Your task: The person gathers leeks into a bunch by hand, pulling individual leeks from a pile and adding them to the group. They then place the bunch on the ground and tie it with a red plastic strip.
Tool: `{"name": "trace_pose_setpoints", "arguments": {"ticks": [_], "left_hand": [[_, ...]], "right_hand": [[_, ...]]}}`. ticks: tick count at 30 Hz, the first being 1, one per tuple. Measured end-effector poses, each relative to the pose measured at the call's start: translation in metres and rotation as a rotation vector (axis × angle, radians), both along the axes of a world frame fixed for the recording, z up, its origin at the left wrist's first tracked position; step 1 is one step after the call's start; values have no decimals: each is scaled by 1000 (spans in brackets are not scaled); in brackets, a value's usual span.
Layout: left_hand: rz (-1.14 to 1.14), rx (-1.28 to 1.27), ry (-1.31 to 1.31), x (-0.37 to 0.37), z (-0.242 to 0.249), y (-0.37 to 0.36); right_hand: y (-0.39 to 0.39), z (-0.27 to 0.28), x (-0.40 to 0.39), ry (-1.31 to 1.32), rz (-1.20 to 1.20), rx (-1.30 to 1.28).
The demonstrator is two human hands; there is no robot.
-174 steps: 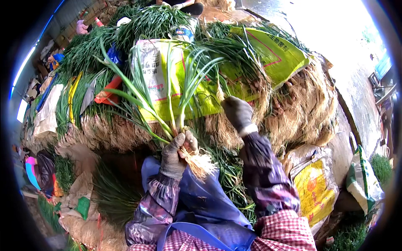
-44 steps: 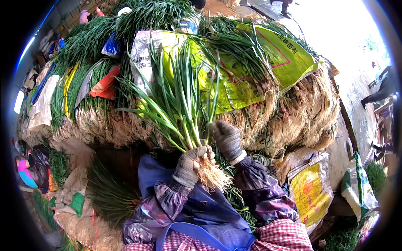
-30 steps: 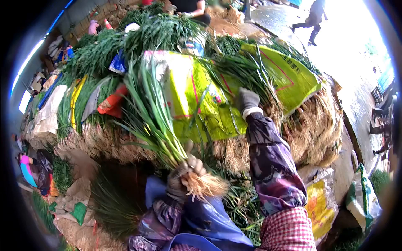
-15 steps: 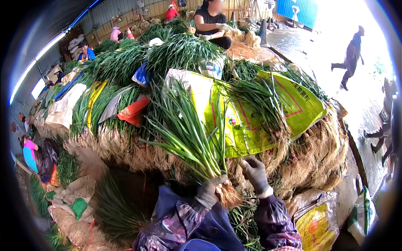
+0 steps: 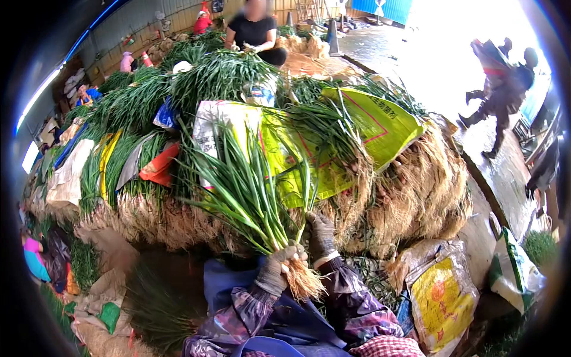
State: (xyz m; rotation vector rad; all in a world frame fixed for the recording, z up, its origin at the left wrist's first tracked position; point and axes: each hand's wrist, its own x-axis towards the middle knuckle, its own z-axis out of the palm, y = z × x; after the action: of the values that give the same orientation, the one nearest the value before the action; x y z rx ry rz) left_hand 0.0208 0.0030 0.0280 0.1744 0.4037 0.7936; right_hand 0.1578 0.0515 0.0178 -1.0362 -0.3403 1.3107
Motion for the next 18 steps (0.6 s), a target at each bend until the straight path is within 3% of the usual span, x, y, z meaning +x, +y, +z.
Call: {"name": "trace_pose_setpoints", "arguments": {"ticks": [3, 4, 5, 7, 9, 11, 12, 13, 15, 17, 18], "left_hand": [[-18, 10, -207, 1, 5, -1], [14, -25, -148, -1, 3, -4], [43, -55, -89, -1, 9, -7], [30, -14, -164, -5, 0, -6], [115, -72, 10, -6, 9, -11], [114, -67, 39, -7, 10, -11], [107, -66, 20, -6, 11, -9], [100, -69, 5, -7, 12, -8], [49, -9, -170, -16, 0, 1], [79, 28, -211, -20, 10, -1], [78, 125, -266, -20, 19, 0]], "right_hand": [[-3, 16, -2, 580, 59, -47], [-10, 24, 0, 548, 85, -29], [-16, 19, -2, 312, 92, 109], [-22, 18, -2, -296, 90, 88], [-34, 17, 2, -648, 258, 298], [-45, 29, 8, -677, 211, 258], [-50, 29, 20, -537, 196, 181], [-46, 19, 26, -401, -23, 230], [-56, 25, 54, -103, -236, 246], [-68, 10, 73, -263, -45, 193], [-73, 3, 75, -633, 140, 57]]}}
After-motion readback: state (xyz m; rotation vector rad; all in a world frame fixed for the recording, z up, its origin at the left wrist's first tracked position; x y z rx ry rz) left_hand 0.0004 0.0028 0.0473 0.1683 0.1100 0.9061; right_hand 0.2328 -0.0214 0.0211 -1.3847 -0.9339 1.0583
